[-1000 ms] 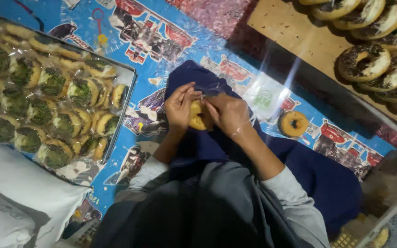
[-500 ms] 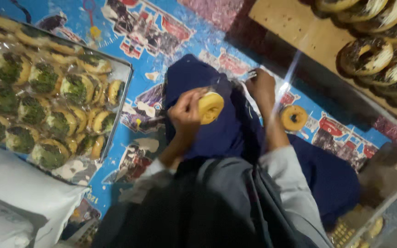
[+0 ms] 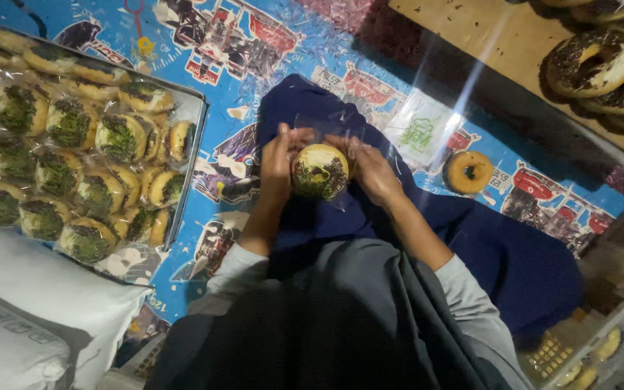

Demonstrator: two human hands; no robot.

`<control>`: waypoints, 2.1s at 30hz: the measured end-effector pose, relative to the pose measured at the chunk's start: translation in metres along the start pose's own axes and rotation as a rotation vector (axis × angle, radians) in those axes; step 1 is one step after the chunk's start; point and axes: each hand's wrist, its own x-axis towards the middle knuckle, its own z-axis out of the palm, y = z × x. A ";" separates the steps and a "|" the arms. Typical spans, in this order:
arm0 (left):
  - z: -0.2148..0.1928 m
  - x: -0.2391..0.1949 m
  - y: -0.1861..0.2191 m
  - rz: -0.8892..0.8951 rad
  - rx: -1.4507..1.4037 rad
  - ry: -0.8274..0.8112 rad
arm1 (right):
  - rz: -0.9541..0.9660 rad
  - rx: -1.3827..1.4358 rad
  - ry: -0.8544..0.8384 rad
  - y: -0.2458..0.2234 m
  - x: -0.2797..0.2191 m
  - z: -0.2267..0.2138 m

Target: The person sits on the floor and individually places pastries into clear plastic bags, then folds and seals each bag. They handle both chocolate-topped and green-topped pastries, placing the sealed bags into a tray.

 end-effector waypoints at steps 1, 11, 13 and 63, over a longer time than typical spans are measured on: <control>-0.002 0.002 -0.004 -0.007 0.038 -0.031 | -0.016 -0.128 0.039 -0.004 -0.002 0.002; 0.012 -0.023 0.008 0.722 0.566 0.260 | -0.612 -0.697 0.542 -0.014 0.005 0.002; 0.013 -0.019 0.007 0.586 0.766 0.319 | -0.428 -0.717 0.519 0.013 0.010 -0.008; 0.245 0.104 -0.074 0.538 0.537 -0.184 | -0.576 -0.880 0.885 -0.077 -0.074 -0.143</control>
